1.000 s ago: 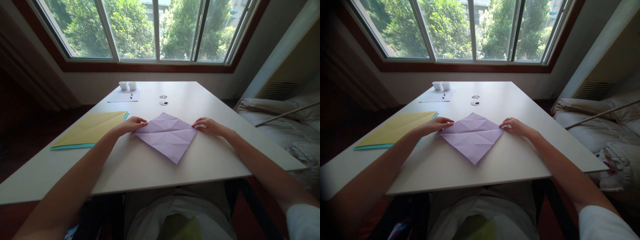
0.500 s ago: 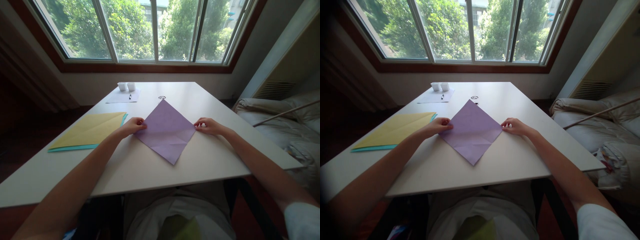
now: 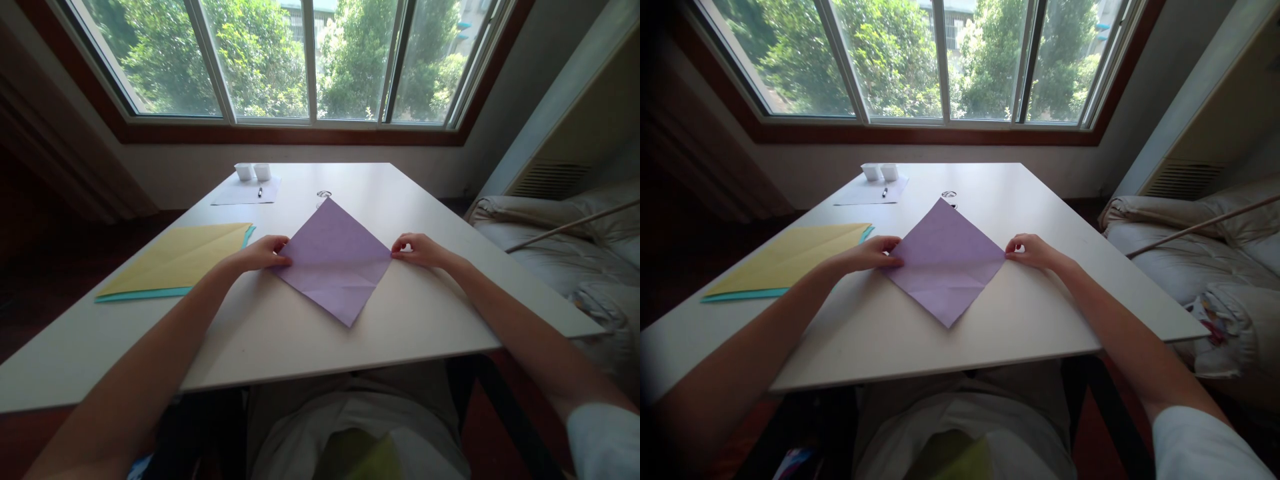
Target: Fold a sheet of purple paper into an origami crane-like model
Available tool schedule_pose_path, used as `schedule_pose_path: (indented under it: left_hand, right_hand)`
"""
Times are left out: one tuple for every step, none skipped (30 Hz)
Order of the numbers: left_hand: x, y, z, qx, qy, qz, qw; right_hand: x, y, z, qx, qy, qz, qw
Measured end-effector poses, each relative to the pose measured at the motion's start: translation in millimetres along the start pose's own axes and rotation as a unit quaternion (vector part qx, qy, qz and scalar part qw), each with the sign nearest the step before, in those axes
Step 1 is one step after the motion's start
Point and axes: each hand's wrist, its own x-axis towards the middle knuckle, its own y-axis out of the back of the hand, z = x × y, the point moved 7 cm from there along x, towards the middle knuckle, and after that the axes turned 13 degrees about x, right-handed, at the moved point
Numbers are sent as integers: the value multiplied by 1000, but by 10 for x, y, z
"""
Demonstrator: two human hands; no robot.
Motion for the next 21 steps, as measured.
schedule_pose_path:
  left_hand:
    - [-7, 3, -1, 22, -5, -11, 1000]
    - [-13, 8, -6, 41, -6, -20, 999]
    - [-18, 11, -13, 58, -3, -27, 998]
    - [-24, 12, -19, 70, 2, -34, 997]
    - [-30, 11, -22, 80, 6, -42, 996]
    - [-36, 10, -19, 89, 8, -48, 995]
    - [-43, 10, -13, 99, 8, -54, 994]
    - [-50, 16, -7, 112, 8, -57, 992]
    - [-58, 27, -4, 125, 8, -57, 990]
    - [-66, 43, -3, 139, 9, -56, 989]
    - [-75, 60, -6, 153, 10, -55, 987]
    - [-84, 77, -11, 165, 10, -54, 985]
    - [-94, 92, -18, 172, 9, -54, 984]
    - [-103, 105, -26, 176, 7, -56, 983]
    - [-113, 112, -37, 177, 6, -61, 982]
    - [-121, 117, -50, 175, 5, -66, 982]
    - [-128, 121, -64, 173, 4, -72, 982]
    - [-134, 122, -77, 171, 5, -77, 982]
    - [-139, 122, -89, 170, 5, -81, 982]
    - [-143, 122, -99, 169, 5, -84, 982]
    - [-145, 121, -106, 169, 4, -87, 982]
  right_hand:
    - [0, 0, -5, -1, 2, 0, 1000]
    - [0, 0, -11, -3, 6, -1, 1000]
    - [0, 0, -18, -6, 10, -1, 1000]
    - [0, 1, -26, -10, 16, -1, 1000]
    - [0, 1, -34, -15, 23, -1, 1000]
    - [-1, 2, -40, -21, 30, 0, 999]
    - [-1, 3, -44, -28, 37, 1, 999]
    - [-1, 2, -45, -33, 43, 1, 999]
    - [-1, 0, -43, -38, 49, 2, 998]
    - [-2, -2, -40, -43, 53, 2, 998]
    - [-3, -3, -35, -47, 55, 3, 997]
    - [-4, -6, -34, -50, 58, 3, 997]
    - [-6, -8, -38, -52, 63, 1, 997]
    - [-9, -12, -48, -55, 70, -2, 996]
    - [-13, -18, -64, -59, 78, -7, 995]
    - [-18, -24, -83, -64, 88, -14, 994]
    - [-24, -30, -104, -71, 97, -20, 993]
    - [-31, -32, -123, -78, 105, -25, 991]
    - [-37, -34, -139, -86, 111, -29, 990]
    - [-43, -37, -152, -93, 115, -34, 988]
    - [-49, -40, -164, -99, 119, -38, 987]
